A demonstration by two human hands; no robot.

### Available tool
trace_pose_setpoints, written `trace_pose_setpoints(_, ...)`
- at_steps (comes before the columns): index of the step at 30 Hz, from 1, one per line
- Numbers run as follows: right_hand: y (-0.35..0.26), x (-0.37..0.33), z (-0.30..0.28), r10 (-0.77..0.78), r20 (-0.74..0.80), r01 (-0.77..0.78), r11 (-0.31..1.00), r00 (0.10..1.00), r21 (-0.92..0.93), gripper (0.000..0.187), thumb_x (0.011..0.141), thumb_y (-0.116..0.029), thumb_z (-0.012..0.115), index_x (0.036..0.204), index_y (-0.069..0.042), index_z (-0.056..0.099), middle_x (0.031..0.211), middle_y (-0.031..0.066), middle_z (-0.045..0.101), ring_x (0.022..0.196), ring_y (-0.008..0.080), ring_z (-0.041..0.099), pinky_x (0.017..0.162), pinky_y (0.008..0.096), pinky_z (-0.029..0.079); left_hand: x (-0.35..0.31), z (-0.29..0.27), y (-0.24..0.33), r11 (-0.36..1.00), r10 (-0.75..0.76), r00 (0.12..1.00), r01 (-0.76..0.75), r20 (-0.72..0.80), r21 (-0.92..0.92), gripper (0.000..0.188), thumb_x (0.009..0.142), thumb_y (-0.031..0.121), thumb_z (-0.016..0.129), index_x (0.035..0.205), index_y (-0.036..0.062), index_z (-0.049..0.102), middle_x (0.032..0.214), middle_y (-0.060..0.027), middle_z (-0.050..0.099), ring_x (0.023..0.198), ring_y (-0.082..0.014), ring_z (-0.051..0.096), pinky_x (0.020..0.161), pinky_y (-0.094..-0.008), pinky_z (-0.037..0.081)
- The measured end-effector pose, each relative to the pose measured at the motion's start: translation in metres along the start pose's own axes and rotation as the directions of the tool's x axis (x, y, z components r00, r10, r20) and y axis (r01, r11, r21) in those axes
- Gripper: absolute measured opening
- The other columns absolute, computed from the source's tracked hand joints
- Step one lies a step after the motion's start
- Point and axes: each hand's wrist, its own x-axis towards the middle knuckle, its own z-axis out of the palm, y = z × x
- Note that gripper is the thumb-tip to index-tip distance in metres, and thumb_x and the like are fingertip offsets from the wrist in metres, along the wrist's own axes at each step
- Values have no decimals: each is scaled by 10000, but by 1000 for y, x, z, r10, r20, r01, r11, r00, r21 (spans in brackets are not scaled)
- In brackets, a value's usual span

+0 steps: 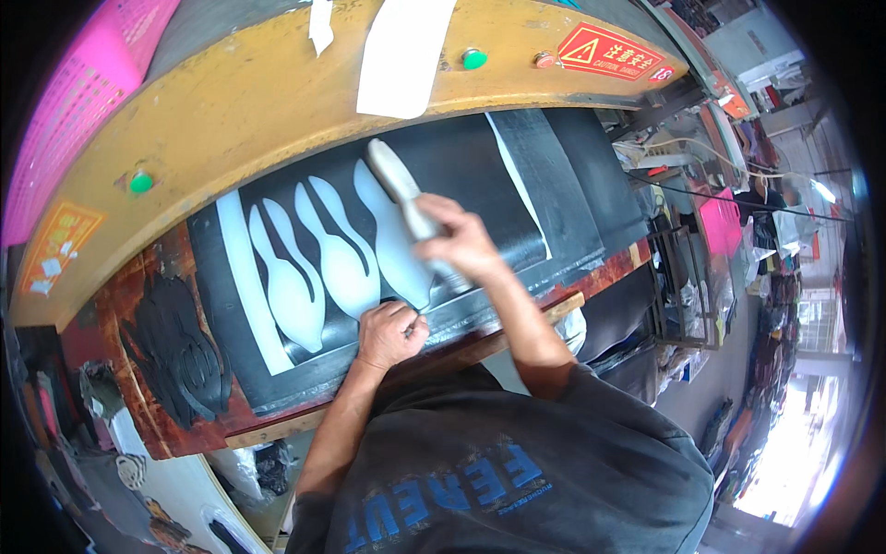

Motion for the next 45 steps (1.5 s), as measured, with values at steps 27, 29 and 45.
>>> trace_pose_setpoints(27, 18, 35, -40, 176, 143, -227, 740, 974, 633, 917, 765, -406, 783, 1546, 2, 528, 1285, 130, 674, 1044, 207, 697, 883, 346, 594, -202, -253, -81, 368, -894, 243, 877, -376, -308, 429, 1114, 365, 594, 929, 17, 763, 642, 51, 551, 573, -50, 500, 514, -261, 373)
trace_pose_setpoints(29, 20, 63, -46, 118, 216, -236, 690, 969, 685, 818, 782, -308, 788, 1503, 7, 562, 1222, 105, 697, 982, 176, 703, 836, 327, 587, -207, -259, -96, 273, -928, 131, 877, -350, -396, 403, 1094, 393, 621, 970, 28, 741, 712, 11, 638, 581, -85, 548, 498, -283, 413)
trace_pose_setpoints(45, 40, 120, -43, -202, -128, 10, 567, 971, -824, 619, 674, -293, 805, 1275, -143, 802, 1489, 96, 592, 1292, 476, 496, 1071, 564, 492, -52, -272, -163, 448, -866, 302, 822, -399, -351, 461, 1117, 431, 623, 832, 72, 674, 560, 75, 433, 443, -27, 355, 412, -246, 253)
